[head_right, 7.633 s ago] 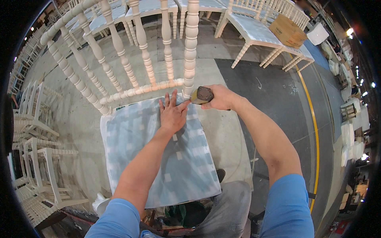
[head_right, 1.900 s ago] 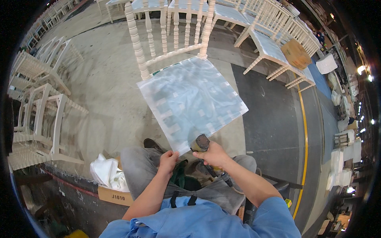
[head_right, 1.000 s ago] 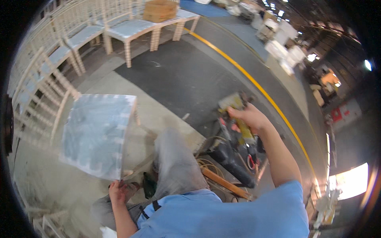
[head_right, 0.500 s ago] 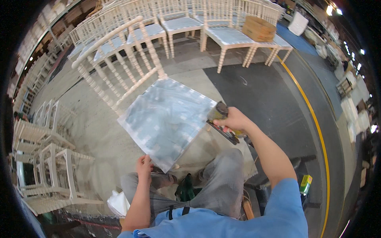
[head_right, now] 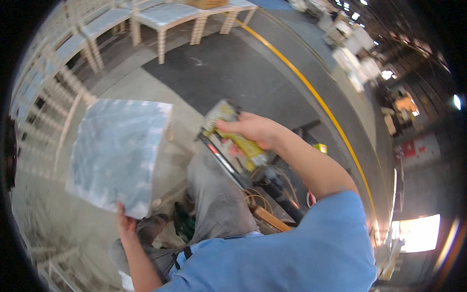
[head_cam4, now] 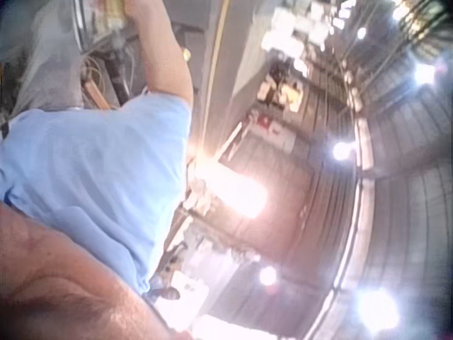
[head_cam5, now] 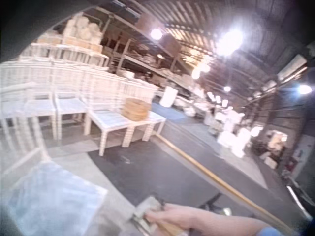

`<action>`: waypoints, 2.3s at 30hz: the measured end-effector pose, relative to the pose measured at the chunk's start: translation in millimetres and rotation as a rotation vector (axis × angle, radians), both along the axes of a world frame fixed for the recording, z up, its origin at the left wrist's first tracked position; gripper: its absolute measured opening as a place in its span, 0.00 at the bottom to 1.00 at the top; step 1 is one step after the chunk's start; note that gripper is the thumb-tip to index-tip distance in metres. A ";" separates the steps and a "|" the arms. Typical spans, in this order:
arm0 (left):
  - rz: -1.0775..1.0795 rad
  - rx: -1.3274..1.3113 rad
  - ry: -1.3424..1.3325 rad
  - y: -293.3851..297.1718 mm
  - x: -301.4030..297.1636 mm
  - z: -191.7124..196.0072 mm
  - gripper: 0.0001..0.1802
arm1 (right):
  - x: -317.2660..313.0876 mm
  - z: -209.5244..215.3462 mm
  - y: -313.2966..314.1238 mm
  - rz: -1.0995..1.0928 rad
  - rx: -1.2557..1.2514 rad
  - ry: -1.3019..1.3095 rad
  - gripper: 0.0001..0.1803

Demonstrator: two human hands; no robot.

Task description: The person weaves green straps into a white wooden chair seat frame, then covers the woven base with a light blue fabric. They use a staple gun to secure the straps and fabric to the chair frame.

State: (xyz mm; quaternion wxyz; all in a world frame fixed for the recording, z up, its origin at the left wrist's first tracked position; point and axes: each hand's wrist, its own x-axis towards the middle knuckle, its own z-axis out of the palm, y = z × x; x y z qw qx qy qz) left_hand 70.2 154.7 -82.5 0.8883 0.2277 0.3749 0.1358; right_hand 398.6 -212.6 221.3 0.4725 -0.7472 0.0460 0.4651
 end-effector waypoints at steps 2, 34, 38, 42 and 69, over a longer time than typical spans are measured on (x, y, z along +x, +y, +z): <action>-0.015 -0.013 0.008 -2.5 2.5 6.7 0.35 | -29.5 25.1 -78.2 -0.113 -0.058 0.004 0.29; 0.020 0.018 -0.013 -74.6 24.9 66.5 0.35 | -65.3 -105.4 -336.7 -0.625 0.040 0.035 0.30; 0.169 0.086 -0.047 -65.7 21.1 62.3 0.33 | -50.1 -130.5 -330.2 -0.579 -0.019 -0.023 0.28; 0.220 -0.111 -0.020 -93.8 59.3 42.2 0.27 | -50.7 -94.6 -365.9 -0.361 -0.601 -0.321 0.30; 0.158 0.485 0.830 64.9 61.4 92.1 0.23 | -106.2 -168.8 90.9 0.608 -0.184 -0.668 0.23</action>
